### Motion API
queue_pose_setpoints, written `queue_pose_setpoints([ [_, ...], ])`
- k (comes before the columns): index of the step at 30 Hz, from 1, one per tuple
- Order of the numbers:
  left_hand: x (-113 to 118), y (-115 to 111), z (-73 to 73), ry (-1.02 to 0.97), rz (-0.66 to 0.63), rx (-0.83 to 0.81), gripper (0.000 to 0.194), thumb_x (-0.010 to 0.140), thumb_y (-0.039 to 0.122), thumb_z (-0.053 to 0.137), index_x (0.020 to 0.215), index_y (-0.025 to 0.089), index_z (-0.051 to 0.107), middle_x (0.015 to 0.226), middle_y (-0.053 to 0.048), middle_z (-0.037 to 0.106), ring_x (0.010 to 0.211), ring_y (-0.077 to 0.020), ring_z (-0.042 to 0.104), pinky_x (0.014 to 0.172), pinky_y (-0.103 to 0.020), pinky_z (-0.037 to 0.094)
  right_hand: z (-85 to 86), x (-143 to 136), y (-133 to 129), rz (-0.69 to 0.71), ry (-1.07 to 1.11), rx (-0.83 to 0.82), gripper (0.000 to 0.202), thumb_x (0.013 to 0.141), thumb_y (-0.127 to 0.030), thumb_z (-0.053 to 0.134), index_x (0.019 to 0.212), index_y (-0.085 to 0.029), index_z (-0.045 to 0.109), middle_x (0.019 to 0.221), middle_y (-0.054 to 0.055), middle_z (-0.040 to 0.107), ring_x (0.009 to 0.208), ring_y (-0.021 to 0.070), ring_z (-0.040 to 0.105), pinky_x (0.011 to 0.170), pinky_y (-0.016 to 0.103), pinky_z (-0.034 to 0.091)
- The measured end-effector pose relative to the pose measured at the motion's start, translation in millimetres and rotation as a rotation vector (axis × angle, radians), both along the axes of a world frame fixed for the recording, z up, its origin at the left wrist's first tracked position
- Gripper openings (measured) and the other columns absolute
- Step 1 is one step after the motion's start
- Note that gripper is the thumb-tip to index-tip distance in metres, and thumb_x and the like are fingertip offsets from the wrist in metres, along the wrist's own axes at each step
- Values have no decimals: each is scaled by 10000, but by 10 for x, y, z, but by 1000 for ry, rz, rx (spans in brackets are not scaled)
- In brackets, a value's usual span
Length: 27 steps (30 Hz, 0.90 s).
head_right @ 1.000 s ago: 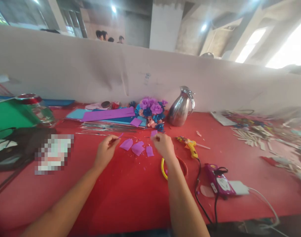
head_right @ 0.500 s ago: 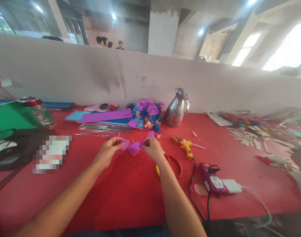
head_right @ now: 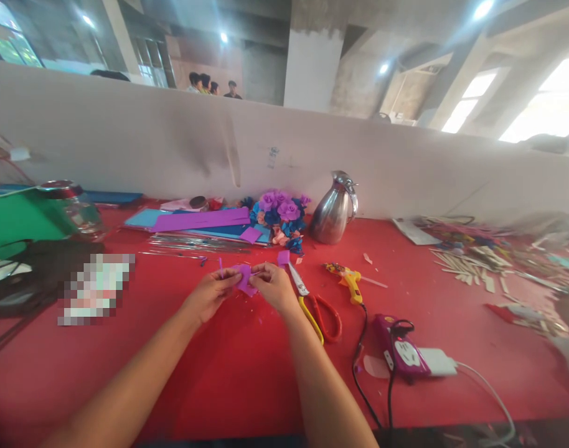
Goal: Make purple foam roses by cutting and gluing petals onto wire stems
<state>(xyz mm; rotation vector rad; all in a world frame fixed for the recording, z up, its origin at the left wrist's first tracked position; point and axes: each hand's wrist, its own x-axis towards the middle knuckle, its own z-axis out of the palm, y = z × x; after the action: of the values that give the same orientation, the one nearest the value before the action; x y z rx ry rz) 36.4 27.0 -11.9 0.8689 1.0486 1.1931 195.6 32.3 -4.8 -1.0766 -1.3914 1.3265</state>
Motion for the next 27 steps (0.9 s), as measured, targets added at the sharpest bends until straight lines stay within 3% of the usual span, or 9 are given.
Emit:
queue_pose_setpoints([
  [7, -14, -33, 8, -16, 65, -41, 396, 392, 263, 871, 744, 159, 724, 645, -14, 673, 501, -80, 498, 488, -211, 303, 26, -52, -44, -5, 7, 16, 113, 676, -288, 622, 715, -184, 647, 657, 0, 685, 635, 142, 623, 647, 265, 478],
  [15, -14, -25, -51, 32, 61, -5, 316, 459, 247, 839, 738, 152, 723, 641, -24, 681, 546, -104, 550, 525, -222, 338, 37, -23, -29, -51, 19, 9, 161, 685, -337, 621, 725, -185, 657, 646, 9, 670, 645, 154, 624, 675, 288, 480],
  [27, 14, -45, -3, 30, 49, 4, 352, 410, 254, 856, 714, 150, 713, 626, -7, 677, 564, -93, 558, 576, -219, 388, 85, 17, -22, -90, 11, -26, 214, 659, -371, 623, 713, -166, 655, 625, 6, 653, 613, 138, 613, 628, 265, 452],
])
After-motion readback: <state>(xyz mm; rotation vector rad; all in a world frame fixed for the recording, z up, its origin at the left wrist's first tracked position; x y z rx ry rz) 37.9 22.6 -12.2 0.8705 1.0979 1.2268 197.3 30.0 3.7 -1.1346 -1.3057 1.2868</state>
